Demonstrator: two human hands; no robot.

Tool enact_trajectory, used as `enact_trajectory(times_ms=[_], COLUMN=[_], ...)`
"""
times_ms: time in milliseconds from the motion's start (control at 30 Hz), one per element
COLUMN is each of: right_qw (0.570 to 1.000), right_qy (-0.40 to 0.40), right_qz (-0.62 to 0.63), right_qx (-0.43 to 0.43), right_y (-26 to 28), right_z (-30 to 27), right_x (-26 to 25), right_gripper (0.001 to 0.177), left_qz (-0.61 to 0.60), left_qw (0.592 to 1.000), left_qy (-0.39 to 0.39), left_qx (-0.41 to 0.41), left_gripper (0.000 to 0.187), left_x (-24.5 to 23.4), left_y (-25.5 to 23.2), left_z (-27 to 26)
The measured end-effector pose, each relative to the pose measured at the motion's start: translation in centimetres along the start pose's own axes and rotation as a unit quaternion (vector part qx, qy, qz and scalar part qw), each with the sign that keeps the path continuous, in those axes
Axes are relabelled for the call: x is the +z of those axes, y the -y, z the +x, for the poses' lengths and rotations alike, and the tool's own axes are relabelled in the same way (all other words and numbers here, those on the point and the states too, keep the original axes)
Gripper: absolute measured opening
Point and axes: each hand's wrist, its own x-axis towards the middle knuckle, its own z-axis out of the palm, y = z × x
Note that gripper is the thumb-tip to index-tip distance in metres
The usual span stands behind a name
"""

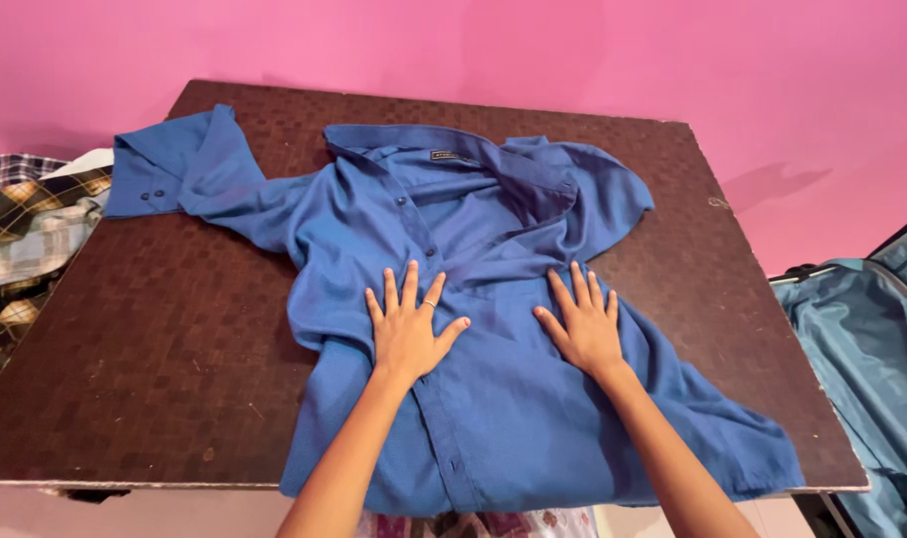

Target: The person spreads a blue shirt across a table and smooths out the fabric using both hands.

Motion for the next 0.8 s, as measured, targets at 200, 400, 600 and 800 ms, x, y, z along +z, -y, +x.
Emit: enact_trajectory(times_ms=[200, 400, 600, 800], right_qw=[1.0, 0.966, 0.771, 0.578], right_qy=[-0.009, -0.117, -0.224, -0.055], right_qz=[0.003, 0.232, 0.52, 0.716], right_qx=[-0.017, -0.005, 0.293, 0.389], right_y=[0.5, -1.1, -6.6, -12.4], right_z=[-4.4, -5.3, -0.7, 4.7], right_x=[-1.3, -2.6, -0.8, 1.1], right_gripper=[0.073, 0.043, 0.036, 0.028], left_qz=[-0.015, -0.026, -0.052, -0.076], left_qw=[1.0, 0.999, 0.999, 0.997], left_qy=[0.004, 0.002, -0.005, 0.004], left_qx=[0.018, 0.027, 0.011, 0.0], left_gripper=[0.082, 0.08, 0.076, 0.062], left_x=[-1.2, -2.2, -2.8, -1.5], left_y=[-0.7, -1.6, -1.9, -2.9], left_z=[-3.3, -5.8, -5.7, -2.6])
